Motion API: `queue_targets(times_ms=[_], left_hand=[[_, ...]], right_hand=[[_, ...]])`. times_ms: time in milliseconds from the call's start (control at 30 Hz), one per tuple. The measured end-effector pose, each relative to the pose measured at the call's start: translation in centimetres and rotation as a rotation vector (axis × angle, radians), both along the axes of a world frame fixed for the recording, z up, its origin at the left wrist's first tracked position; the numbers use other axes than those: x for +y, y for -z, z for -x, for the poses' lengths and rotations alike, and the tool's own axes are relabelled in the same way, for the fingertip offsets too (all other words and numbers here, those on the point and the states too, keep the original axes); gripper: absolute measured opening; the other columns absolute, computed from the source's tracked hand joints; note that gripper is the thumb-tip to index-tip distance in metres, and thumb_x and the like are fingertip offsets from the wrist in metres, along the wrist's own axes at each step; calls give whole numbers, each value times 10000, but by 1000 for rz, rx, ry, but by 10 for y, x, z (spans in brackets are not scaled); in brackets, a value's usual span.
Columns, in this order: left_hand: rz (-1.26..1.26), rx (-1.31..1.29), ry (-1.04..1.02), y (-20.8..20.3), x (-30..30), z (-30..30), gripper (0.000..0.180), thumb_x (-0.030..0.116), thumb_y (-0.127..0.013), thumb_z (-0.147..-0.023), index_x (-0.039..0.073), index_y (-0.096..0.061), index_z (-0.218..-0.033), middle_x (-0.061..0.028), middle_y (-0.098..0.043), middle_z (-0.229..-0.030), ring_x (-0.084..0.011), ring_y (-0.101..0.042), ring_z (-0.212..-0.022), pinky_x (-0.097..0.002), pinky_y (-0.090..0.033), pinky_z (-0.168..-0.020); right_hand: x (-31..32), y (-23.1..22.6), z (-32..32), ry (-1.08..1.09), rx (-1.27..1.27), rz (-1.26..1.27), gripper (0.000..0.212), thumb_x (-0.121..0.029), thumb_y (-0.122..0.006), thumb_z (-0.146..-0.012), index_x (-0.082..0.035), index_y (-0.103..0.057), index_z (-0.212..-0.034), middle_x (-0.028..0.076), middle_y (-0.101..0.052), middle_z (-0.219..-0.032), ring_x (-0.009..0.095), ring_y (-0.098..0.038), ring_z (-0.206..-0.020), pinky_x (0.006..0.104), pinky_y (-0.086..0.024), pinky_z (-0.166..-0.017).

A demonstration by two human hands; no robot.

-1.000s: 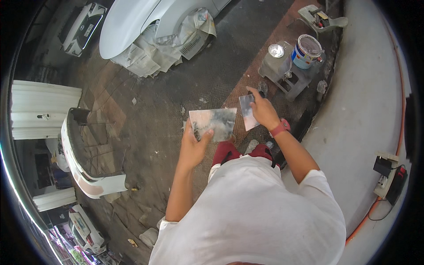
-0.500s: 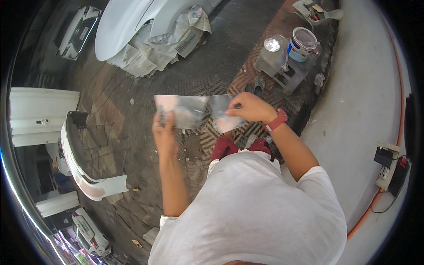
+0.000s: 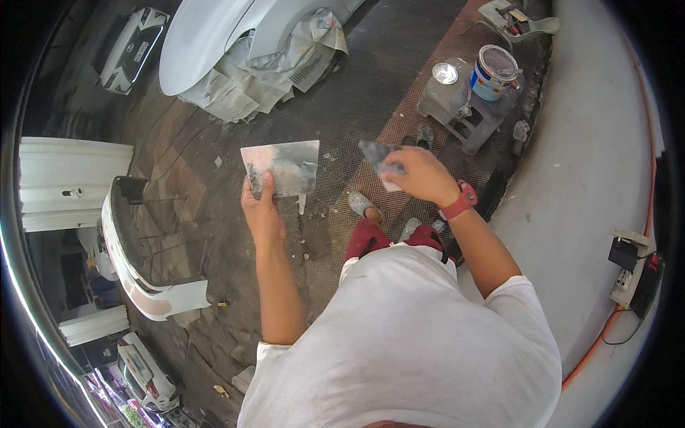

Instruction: The person mixes a white paste and a red hardener on two metal putty knives, then spreads the combined filler onto a white car bumper. The person repeatedly scrapes and smooths the filler across the bumper surface.

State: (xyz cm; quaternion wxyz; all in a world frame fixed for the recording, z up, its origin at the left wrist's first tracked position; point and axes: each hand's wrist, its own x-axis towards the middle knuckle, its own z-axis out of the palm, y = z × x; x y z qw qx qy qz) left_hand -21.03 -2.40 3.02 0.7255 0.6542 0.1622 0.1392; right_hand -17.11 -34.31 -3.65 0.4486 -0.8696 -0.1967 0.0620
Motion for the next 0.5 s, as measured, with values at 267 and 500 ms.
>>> queue_targets(times_ms=[267,500], left_hand=[[88,29,178,25,-40,14,419,191,-736,-1016,17,-589,-1368,-89,-702,-1252,-186,-683,-1123,-358,-560,-985],[-32,154,533,30,-54,17,476,353,-606,-1095,7,-574,-1420,-81,-679,-1300,-173,-617,-1200,-362,-480,-1059]], right_hand=[[39,8,-1,362,359,-1011,394,-122,-740,-971,12,-576,-1303,139,-732,-1133,213,-720,-990,347,-575,-872],[69,23,13,328,119,-707,297,-126,-680,-1029,16,-579,-1269,82,-720,-1126,137,-698,-952,307,-581,-851]])
